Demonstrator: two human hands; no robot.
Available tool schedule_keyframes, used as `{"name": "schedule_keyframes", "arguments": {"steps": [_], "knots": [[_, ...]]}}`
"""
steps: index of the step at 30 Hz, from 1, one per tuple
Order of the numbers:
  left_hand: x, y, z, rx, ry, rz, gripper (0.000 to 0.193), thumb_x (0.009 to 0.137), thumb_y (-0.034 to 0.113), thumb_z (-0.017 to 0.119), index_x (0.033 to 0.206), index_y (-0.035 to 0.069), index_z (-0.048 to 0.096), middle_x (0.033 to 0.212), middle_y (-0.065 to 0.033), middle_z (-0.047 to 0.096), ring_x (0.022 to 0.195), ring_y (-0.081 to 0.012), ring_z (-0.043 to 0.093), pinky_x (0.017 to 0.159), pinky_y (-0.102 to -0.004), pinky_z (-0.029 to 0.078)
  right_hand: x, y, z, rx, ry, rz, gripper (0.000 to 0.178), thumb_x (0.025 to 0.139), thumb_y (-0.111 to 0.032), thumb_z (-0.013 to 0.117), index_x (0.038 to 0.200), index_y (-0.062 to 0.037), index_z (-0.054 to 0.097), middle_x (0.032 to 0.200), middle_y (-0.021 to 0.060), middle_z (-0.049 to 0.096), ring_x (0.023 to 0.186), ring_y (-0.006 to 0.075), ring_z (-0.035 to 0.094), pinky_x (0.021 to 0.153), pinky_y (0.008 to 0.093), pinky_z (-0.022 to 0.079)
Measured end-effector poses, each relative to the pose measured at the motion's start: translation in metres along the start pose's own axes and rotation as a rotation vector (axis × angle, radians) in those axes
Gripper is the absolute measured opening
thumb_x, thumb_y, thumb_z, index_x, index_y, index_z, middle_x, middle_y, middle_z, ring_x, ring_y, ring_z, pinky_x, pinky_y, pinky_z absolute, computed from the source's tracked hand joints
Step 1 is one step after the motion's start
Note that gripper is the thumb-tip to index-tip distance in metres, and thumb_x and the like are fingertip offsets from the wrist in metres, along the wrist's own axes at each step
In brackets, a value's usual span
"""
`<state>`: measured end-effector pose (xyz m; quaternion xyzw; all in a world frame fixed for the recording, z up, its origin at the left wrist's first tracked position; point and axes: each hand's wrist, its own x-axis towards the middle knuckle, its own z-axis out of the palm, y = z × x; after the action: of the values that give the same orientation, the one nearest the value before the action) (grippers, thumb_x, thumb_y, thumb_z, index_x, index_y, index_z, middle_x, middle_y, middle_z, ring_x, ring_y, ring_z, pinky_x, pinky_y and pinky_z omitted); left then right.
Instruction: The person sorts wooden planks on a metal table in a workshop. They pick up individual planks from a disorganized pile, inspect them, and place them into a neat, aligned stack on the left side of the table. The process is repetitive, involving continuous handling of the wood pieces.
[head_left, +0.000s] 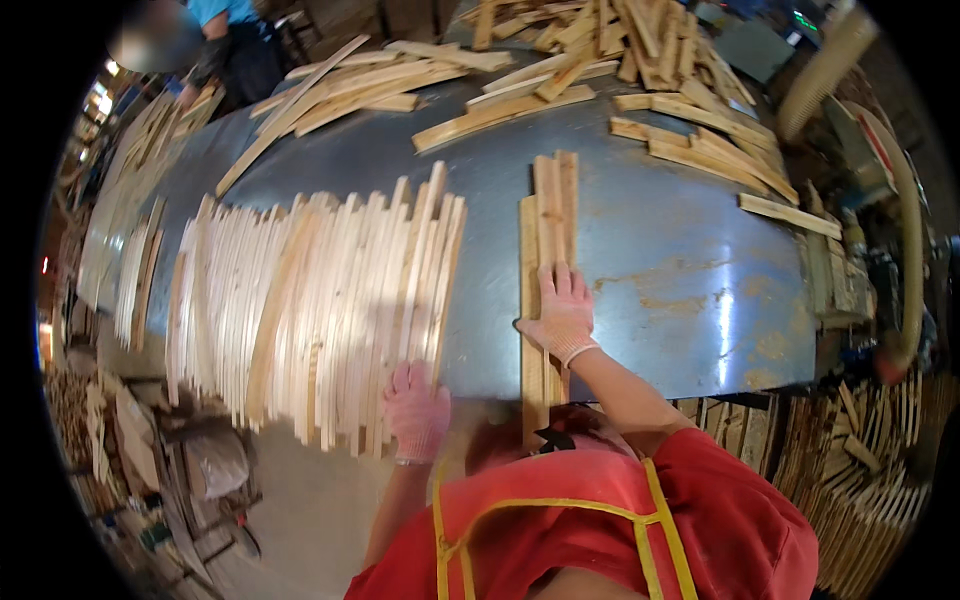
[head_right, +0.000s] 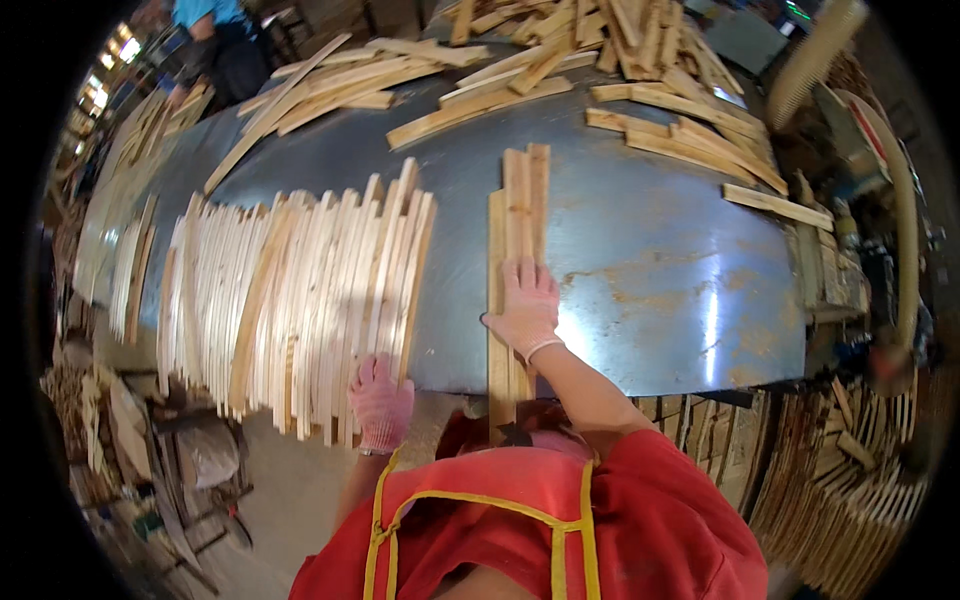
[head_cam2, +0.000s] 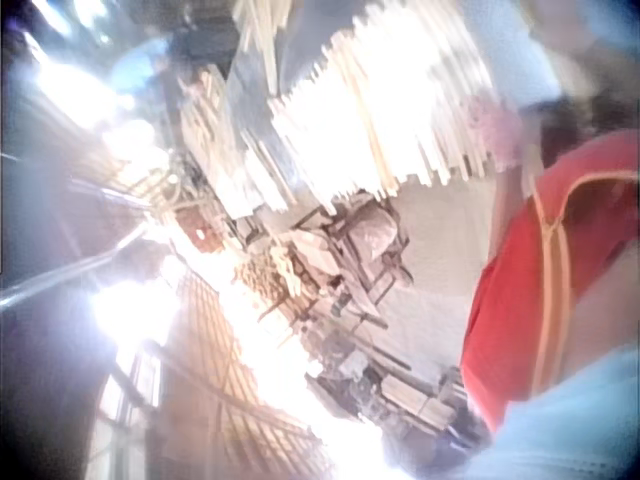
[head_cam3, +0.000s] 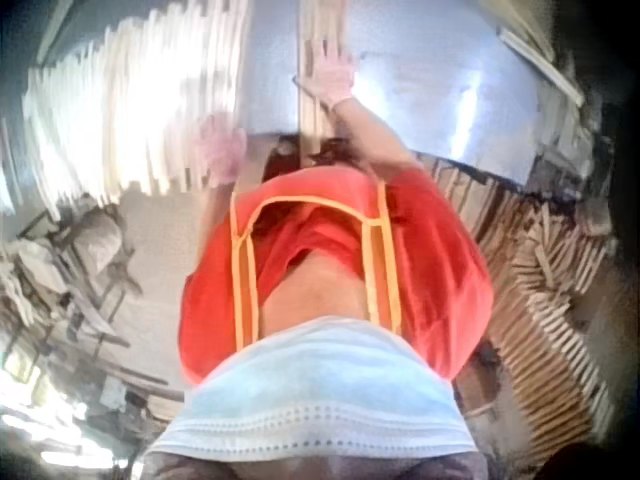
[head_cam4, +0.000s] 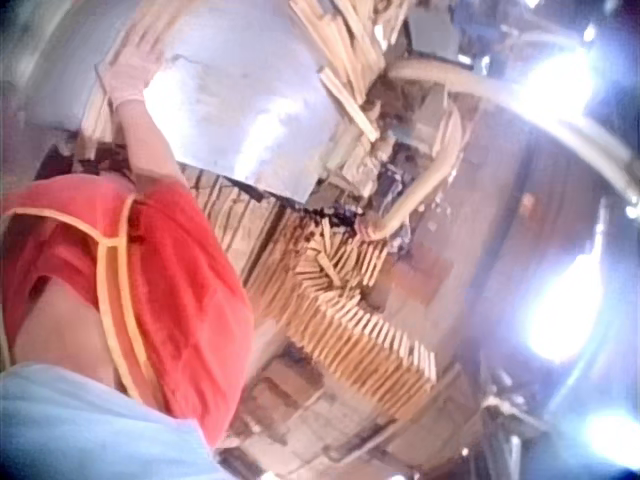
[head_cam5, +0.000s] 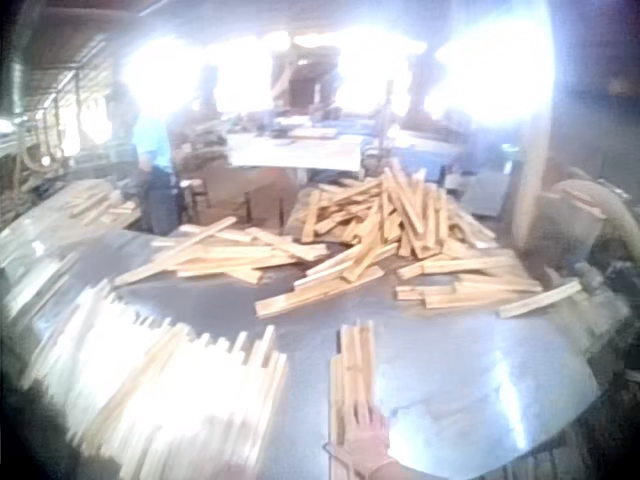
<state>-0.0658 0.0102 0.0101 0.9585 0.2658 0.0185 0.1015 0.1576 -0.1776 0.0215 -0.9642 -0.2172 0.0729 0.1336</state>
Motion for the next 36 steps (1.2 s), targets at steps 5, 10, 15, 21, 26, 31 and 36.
{"name": "schedule_keyframes", "arguments": {"steps": [5, 10, 15, 21, 26, 31, 36], "knots": [[0.01, 0.022, -0.003, 0.014, 0.066, 0.222, 0.07, 0.088, 0.032, 0.078, 0.148, 0.006, 0.054, 0.143, -0.0195, 0.06, 0.136, -0.0373, 0.056, 0.112, -0.0522, 0.043, 0.006, 0.016, 0.003, 0.213, -0.084, 0.317, 0.091, 0.078, -0.027, 0.079, 0.16, -0.013, 0.042, 0.151, 0.0228, 0.05, 0.131, 0.0463, 0.058, 0.11, 0.0524, 0.051], [0.032, 0.08, 0.046, -0.298, -0.287, 0.211, 0.076, 0.09, 0.039, 0.076, 0.152, 0.003, 0.051, 0.148, -0.0206, 0.058, 0.139, -0.0377, 0.055, 0.11, -0.0529, 0.045, 0.024, 0.047, 0.0, 0.496, -0.047, 0.385, 0.086, 0.082, -0.019, 0.075, 0.162, -0.0096, 0.043, 0.151, 0.0246, 0.053, 0.134, 0.046, 0.058, 0.115, 0.0478, 0.049], [0.044, 0.172, 0.045, -0.154, -0.373, 0.216, 0.089, 0.085, 0.042, 0.079, 0.157, 0.002, 0.046, 0.139, -0.0217, 0.062, 0.132, -0.0424, 0.058, 0.109, -0.0523, 0.048, 0.019, 0.1, 0.002, 0.83, 0.028, 0.447, 0.084, 0.085, -0.02, 0.071, 0.164, -0.0088, 0.046, 0.156, 0.025, 0.055, 0.143, 0.042, 0.055, 0.119, 0.043, 0.045], [0.073, 0.149, 0.093, -0.359, -0.147, 0.105, 0.104, 0.075, 0.04, 0.088, 0.162, 0.006, 0.041, 0.136, -0.0198, 0.062, 0.13, -0.0429, 0.059, 0.111, -0.0509, 0.048, 0.019, 0.144, -0.005, 0.884, 0.136, 0.481, 0.086, 0.082, -0.02, 0.073, 0.162, -0.0012, 0.046, 0.15, 0.0289, 0.059, 0.14, 0.0409, 0.057, 0.119, 0.0429, 0.045], [0.106, 0.234, 0.075, -0.154, -0.169, 0.2, 0.101, 0.078, 0.028, 0.087, 0.164, 0.008, 0.039, 0.148, -0.0219, 0.058, 0.138, -0.0427, 0.056, 0.115, -0.0485, 0.049, 0.04, 0.17, 0.005, 0.861, 0.34, 0.511, 0.078, 0.078, -0.017, 0.072, 0.152, 0.0002, 0.055, 0.127, 0.0319, 0.067, 0.119, 0.0452, 0.066, 0.107, 0.047, 0.052], [0.093, 0.194, 0.102, -0.961, -0.316, -0.097, 0.097, 0.083, 0.004, 0.076, 0.169, 0.003, 0.031, 0.162, -0.0161, 0.051, 0.141, -0.0322, 0.056, 0.121, -0.0397, 0.043, 0.037, 0.152, -0.005, 0.999, 0.19, 0.426, 0.059, 0.082, -0.016, 0.066, 0.138, 0.0003, 0.06, 0.107, 0.0331, 0.072, 0.103, 0.0485, 0.071, 0.09, 0.0518, 0.057], [0.069, 0.091, 0.043, -1.127, -0.702, -0.174, 0.088, 0.085, -0.002, 0.071, 0.167, 0.0, 0.038, 0.163, -0.022, 0.049, 0.147, -0.0361, 0.052, 0.125, -0.043, 0.04, 0.007, 0.077, 0.049, 0.812, -0.185, 0.254, 0.056, 0.086, -0.018, 0.066, 0.136, 0.0027, 0.053, 0.119, 0.0331, 0.071, 0.113, 0.0506, 0.069, 0.096, 0.0545, 0.056]]}}
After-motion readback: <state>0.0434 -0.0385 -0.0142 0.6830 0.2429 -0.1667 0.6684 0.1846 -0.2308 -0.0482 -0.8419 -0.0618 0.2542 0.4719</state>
